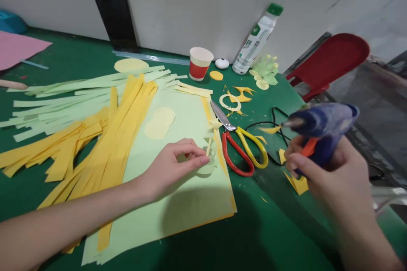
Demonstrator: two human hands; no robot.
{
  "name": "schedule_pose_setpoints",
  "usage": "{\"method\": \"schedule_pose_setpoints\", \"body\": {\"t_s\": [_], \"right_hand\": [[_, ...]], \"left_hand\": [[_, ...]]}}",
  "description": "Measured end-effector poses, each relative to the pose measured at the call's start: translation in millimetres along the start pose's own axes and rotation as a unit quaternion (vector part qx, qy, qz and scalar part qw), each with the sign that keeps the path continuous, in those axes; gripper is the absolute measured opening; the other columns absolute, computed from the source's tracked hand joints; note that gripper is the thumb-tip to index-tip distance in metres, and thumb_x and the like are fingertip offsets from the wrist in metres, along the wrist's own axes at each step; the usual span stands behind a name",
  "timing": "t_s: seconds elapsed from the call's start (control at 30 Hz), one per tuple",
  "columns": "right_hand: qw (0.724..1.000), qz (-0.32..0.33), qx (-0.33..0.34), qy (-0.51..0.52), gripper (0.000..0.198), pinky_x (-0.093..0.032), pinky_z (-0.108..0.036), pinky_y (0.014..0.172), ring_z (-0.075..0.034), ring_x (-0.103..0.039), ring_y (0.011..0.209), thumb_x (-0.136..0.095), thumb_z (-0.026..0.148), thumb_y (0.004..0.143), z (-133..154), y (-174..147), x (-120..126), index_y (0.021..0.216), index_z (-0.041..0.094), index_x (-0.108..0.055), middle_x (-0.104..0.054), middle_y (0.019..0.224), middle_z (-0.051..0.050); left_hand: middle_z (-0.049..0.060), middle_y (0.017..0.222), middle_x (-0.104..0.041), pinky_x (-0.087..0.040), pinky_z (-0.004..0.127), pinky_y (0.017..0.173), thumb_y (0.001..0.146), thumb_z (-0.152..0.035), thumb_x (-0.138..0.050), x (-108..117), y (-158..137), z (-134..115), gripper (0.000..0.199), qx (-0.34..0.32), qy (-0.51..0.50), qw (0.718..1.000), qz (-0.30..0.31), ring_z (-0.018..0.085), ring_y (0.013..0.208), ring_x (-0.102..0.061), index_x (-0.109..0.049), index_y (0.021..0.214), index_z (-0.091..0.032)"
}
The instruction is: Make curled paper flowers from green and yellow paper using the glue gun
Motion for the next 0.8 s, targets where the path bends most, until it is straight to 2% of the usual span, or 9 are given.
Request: {"method": "schedule_pose_setpoints", "body": {"t_s": [0.1, 0.23, 0.37, 0.6, 0.8], "right_hand": [[0.999, -0.003, -0.031, -0.038, 0.04, -0.041, -0.03, 0.042, -0.017, -0.051, 0.047, -0.075, 0.038, 0.051, 0.6, -20.1, -15.7, 0.074, 0.023, -0.047, -0.056, 0.058, 0.0], [0.997, -0.015, -0.03, -0.075, 0.04, -0.04, -0.031, 0.042, -0.016, -0.049, 0.045, -0.072, 0.044, 0.054, -1.5, -27.1, -29.1, 0.075, 0.024, -0.045, -0.053, 0.055, 0.002], [0.993, -0.029, -0.01, -0.118, 0.039, -0.039, -0.032, 0.044, -0.016, -0.047, 0.047, -0.072, 0.043, 0.053, -4.0, -25.3, -33.0, 0.075, 0.024, -0.046, -0.052, 0.059, 0.0], [0.992, -0.037, 0.018, -0.117, 0.04, -0.047, -0.04, 0.065, -0.024, -0.057, 0.071, -0.072, 0.04, 0.055, -5.8, -23.6, -35.7, 0.083, 0.023, -0.048, -0.058, 0.081, -0.008], [0.99, -0.04, 0.024, -0.135, 0.039, -0.046, -0.045, 0.072, -0.027, -0.058, 0.076, -0.071, 0.041, 0.056, -4.0, -23.3, -34.6, 0.083, 0.022, -0.05, -0.059, 0.084, -0.011]], "left_hand": [[0.0, 0.069, -0.054, -0.038, 0.03, 0.065, 0.074, -0.034, -0.063, 0.7, 0.9, 0.5, 0.018, -0.004, -0.012, 1.0, -0.006, 0.014, 0.067, -0.048, -0.067, 0.065, -0.019], [-0.002, 0.065, -0.051, -0.035, 0.026, 0.06, 0.073, -0.033, -0.064, 0.6, 0.6, 1.6, 0.019, 0.0, -0.041, 0.999, -0.004, 0.011, 0.061, -0.044, -0.066, 0.061, -0.019], [-0.003, 0.064, -0.05, -0.034, 0.025, 0.06, 0.075, -0.032, -0.063, 0.2, 0.4, 0.9, 0.023, 0.004, -0.029, 1.0, 0.006, 0.01, 0.061, -0.043, -0.063, 0.056, -0.018], [-0.003, 0.061, -0.052, -0.034, 0.026, 0.058, 0.076, -0.028, -0.062, -0.6, 1.5, -3.5, 0.016, -0.031, -0.038, 0.999, 0.008, 0.01, 0.06, -0.045, -0.066, 0.063, -0.02], [-0.004, 0.06, -0.054, -0.035, 0.025, 0.057, 0.074, -0.023, -0.063, 0.4, 2.4, -5.6, 0.013, -0.039, -0.054, 0.998, 0.001, 0.009, 0.059, -0.045, -0.066, 0.062, -0.019]]}}
Point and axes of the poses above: each hand's wrist, its own y-axis towards the middle knuckle, its own x-axis out of the back of the hand, z = x × y, the point moved 7 cm from there along y, towards the middle knuckle
